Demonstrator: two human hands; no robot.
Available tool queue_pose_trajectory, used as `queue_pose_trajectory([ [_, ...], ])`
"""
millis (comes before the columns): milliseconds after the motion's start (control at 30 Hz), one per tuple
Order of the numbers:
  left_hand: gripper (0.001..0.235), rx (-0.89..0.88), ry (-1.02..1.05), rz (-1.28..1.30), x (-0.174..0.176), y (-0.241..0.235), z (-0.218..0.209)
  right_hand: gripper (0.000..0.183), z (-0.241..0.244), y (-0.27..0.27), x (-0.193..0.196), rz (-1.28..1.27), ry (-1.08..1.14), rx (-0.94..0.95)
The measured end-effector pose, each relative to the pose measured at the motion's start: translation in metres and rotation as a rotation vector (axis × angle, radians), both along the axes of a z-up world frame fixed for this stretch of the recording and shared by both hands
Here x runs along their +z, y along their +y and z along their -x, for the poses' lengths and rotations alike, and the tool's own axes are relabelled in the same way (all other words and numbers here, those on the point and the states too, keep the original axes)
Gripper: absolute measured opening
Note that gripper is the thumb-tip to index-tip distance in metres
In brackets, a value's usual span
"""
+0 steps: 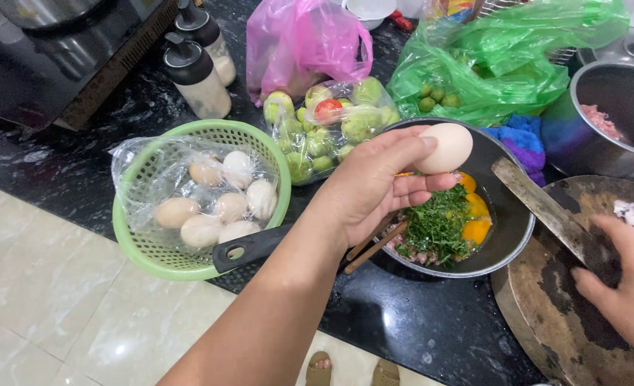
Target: Cracking several eggs into a bowl containing minced meat and fresh herbs.
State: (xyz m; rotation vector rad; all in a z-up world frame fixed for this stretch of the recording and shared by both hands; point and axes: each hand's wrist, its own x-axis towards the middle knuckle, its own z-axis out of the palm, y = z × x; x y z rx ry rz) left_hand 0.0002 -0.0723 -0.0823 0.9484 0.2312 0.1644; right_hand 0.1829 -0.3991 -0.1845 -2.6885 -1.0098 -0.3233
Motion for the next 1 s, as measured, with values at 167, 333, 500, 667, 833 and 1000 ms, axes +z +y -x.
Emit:
queue_pose_trajectory([
  [167, 0.045, -0.028, 0.015, -0.063, -0.006, 0.001, 0.0, 0.066, -0.031, -0.06, -0.065, -0.229, 0.096, 0.108],
  [333, 0.045, 0.019, 0.148, -0.131, -0.005, 0.0, -0.009, 0.016, -0.007, -0.05, -0.043, -0.286, 0.203, -0.011],
  [500, 0.05, 0.039, 0.089, -0.151, -0.003, -0.006, -0.024, 0.023, 0.089, 0.03, 0.068, -0.505, 0.497, -0.072],
  [667, 0.055, 0.064, 0.013, -0.177, 0.004, -0.006, -0.031, 0.02, 0.124, 0.071, 0.122, -0.431, 0.462, -0.115],
  [833, 0.059, 0.062, -0.027, -0.187, 0.008, -0.004, -0.031, 0.026, 0.126, 0.069, 0.122, -0.375, 0.476, -0.141],
  [1000, 0.059, 0.067, -0.03, -0.205, 0.01, -0.002, -0.03, 0.019, 0.114, 0.045, 0.101, -0.36, 0.484, -0.113],
])
